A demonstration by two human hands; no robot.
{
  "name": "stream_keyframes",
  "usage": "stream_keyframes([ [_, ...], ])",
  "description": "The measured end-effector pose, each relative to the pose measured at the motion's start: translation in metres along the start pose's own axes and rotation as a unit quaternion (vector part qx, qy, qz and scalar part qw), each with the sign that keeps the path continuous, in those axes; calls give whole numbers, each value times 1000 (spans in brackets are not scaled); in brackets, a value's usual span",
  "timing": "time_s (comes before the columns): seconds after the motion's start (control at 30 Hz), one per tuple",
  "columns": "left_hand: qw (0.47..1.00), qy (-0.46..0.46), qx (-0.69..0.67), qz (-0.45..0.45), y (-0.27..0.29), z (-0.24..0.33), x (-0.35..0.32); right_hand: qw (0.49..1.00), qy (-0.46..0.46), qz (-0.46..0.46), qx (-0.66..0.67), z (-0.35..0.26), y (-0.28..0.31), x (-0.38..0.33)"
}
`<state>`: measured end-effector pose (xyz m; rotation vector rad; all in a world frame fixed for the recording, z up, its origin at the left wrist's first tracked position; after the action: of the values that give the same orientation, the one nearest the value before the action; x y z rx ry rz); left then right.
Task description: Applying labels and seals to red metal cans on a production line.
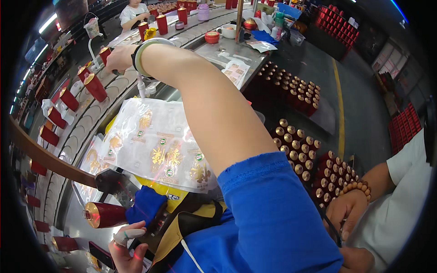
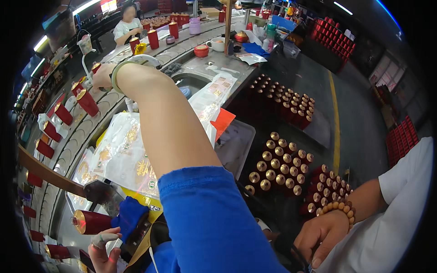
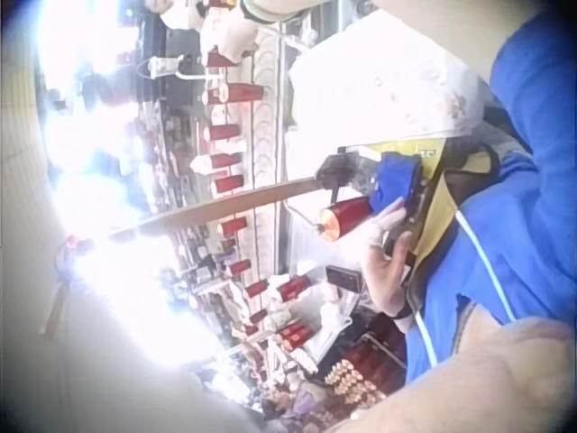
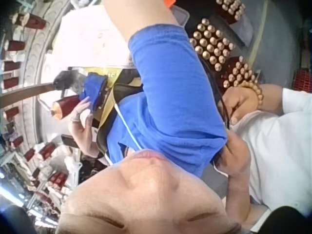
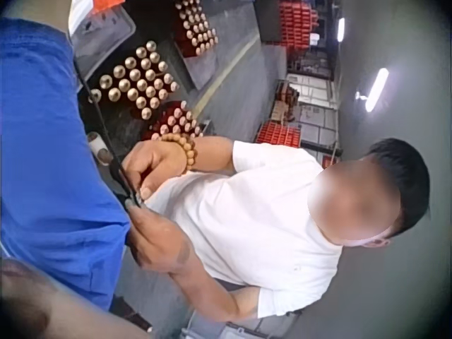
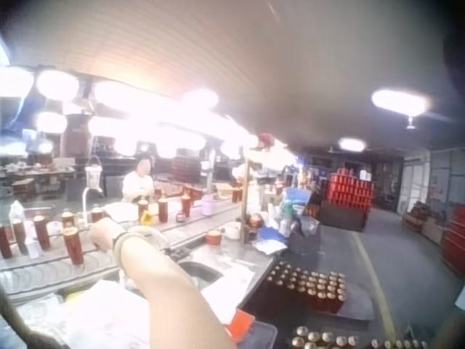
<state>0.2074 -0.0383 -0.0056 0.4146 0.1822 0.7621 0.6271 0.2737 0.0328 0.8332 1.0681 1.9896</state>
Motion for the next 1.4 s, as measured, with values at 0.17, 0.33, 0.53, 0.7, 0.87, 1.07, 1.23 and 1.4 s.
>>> stream_keyframes([
  [0.17, 999, -53, 4, -11, -9, 11, 15, 999, -4, -29, 14, 3, -4, 0],
  [0.33, 999, 24, -22, -42, -18, 26, 9, 1000, 21, -7, -2, 2, -9, -3],
  [0.53, 998, 0, -22, -53, -19, 23, 13, 1000, 19, -20, -6, -3, -12, -8],
  [0.7, 997, -9, -6, -71, -18, 21, 14, 1000, 5, -9, -18, -5, -19, -6],
  [0.87, 998, 15, -31, -60, -21, 21, 16, 999, 29, 7, -18, -6, -31, 2],
  [1.07, 992, -25, -13, -126, -29, 18, 27, 999, 33, 20, -17, -9, -30, 8],
  [1.23, 988, -69, -16, -140, -31, 19, 28, 1000, 7, -1, 4, -12, -21, 7],
  [1.4, 980, -117, 21, -162, -37, 14, 37, 999, 37, 35, 4, -14, -14, 4],
])
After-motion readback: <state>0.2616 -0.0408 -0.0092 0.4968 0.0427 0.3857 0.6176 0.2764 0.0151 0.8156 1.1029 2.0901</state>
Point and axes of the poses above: each hand's wrist, its own x-axis towards the middle knuckle, its own y-axis out of the back of the hand, z = x × y, the point moved 2 cm from there along x, towards the middle knuckle, and after that the axes turned 4 degrees about z, right-handed, at the moved point
